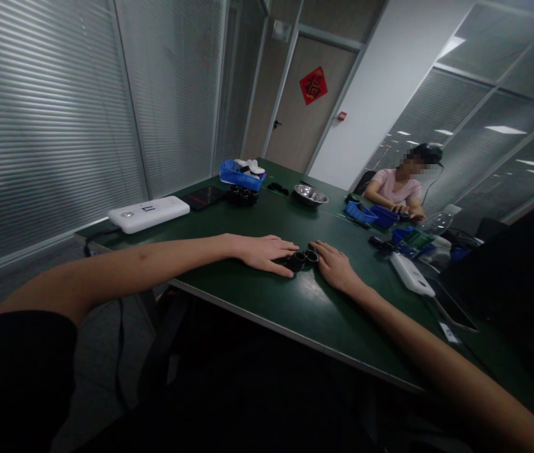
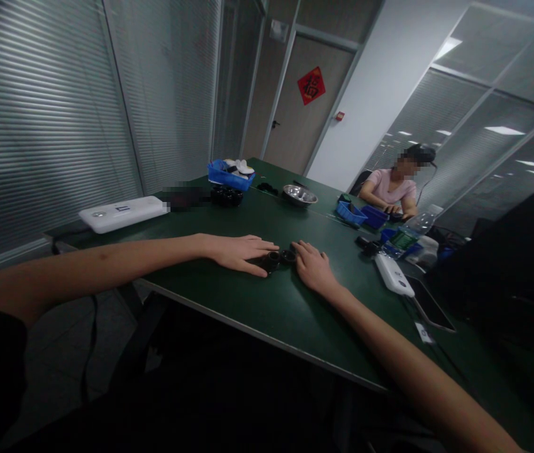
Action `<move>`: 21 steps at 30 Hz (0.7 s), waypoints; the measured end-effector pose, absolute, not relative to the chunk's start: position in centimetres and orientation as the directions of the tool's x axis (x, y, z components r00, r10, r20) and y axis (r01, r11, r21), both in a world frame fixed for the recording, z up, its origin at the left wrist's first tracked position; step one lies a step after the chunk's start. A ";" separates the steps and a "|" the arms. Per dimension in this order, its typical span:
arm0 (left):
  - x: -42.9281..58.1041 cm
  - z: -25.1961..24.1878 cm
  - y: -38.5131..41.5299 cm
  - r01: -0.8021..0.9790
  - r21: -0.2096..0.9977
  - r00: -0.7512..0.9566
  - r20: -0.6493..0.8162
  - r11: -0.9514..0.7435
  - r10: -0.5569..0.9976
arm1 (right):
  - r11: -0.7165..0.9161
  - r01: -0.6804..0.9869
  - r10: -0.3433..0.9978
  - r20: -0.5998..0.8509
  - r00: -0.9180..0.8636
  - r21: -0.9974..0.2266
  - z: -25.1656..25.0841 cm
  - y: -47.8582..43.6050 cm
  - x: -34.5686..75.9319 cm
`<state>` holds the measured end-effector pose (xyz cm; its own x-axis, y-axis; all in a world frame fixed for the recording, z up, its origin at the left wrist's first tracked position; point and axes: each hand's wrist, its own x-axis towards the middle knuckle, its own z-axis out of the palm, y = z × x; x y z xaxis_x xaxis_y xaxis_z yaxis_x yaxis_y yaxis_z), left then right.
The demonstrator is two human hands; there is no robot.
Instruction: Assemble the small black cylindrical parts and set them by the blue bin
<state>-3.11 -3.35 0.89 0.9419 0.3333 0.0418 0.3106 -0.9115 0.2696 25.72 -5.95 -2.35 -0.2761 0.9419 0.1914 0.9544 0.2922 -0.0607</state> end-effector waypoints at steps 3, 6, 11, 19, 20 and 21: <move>-3.0 0.9 -3.4 0.313 0.241 0.942 0.046 -0.919 0.333 | 0.293 0.955 0.940 0.199 -0.276 -0.058 -2.3 -6.0 25.7; -3.1 0.9 -3.3 0.317 0.250 0.939 0.050 -0.915 0.339 | 0.289 0.956 0.940 0.204 -0.272 -0.056 -2.3 -6.1 25.6; -3.1 0.8 -3.2 0.308 0.252 0.941 0.059 -0.917 0.332 | 0.286 0.957 0.943 0.192 -0.273 -0.045 -2.1 -6.2 25.5; -3.1 1.0 -3.5 0.325 0.281 0.935 0.051 -0.903 0.352 | 0.301 0.951 0.938 0.197 -0.284 -0.064 -2.1 -6.1 25.6; -3.1 1.0 -3.5 0.326 0.282 0.934 0.051 -0.902 0.354 | 0.305 0.950 0.937 0.200 -0.287 -0.067 -2.2 -6.1 25.6; -3.1 1.0 -3.5 0.325 0.284 0.934 0.054 -0.902 0.354 | 0.310 0.948 0.935 0.203 -0.290 -0.071 -2.2 -6.1 25.7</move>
<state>-3.14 -3.52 1.03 0.9338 0.3538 0.0536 0.3254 -0.9019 0.2841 25.65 -6.10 -2.18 -0.2902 0.9352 0.2030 0.9482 0.3096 -0.0709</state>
